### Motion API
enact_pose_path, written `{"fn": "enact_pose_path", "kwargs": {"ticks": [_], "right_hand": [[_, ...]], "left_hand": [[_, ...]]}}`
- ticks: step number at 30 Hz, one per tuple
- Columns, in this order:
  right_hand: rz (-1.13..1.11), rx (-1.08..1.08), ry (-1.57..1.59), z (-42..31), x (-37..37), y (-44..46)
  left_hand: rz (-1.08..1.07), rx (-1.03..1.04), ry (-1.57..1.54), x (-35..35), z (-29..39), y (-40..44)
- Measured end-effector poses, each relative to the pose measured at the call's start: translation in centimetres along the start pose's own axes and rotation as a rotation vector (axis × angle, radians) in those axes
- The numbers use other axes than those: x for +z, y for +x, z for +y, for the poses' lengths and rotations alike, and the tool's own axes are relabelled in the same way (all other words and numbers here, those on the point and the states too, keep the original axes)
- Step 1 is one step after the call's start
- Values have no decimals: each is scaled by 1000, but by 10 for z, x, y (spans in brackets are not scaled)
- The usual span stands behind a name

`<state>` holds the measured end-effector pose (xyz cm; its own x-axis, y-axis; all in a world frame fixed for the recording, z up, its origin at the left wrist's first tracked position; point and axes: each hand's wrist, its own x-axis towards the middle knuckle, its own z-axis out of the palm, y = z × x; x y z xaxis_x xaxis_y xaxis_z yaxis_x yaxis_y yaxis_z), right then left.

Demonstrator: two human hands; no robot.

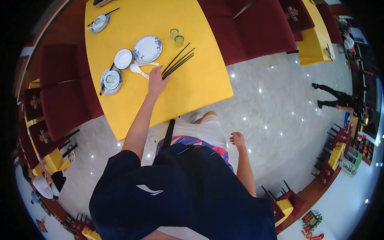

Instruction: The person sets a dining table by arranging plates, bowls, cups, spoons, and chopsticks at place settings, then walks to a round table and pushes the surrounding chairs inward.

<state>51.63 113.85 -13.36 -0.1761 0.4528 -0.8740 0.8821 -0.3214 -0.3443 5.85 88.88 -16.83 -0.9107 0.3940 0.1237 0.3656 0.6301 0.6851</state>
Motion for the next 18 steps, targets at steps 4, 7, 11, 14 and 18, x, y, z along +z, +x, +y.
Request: {"fn": "enact_pose_path", "kwargs": {"ticks": [4, 7, 11, 14, 18], "right_hand": [[-116, 60, -95, -55, -60, 46], [-195, -28, -172, -94, -114, 107], [-287, 107, -389, -159, -217, 235], [-246, 72, -483, -219, -271, 307], [-175, -168, -466, -326, -287, 301]], "left_hand": [[-169, 81, 273, 44, 16, 44], [-132, 95, 330, 59, 20, 51], [-130, -60, 362, 72, 30, 43], [-94, -218, 454, 79, 45, 32], [-13, -371, 533, 90, 68, 17]]}}
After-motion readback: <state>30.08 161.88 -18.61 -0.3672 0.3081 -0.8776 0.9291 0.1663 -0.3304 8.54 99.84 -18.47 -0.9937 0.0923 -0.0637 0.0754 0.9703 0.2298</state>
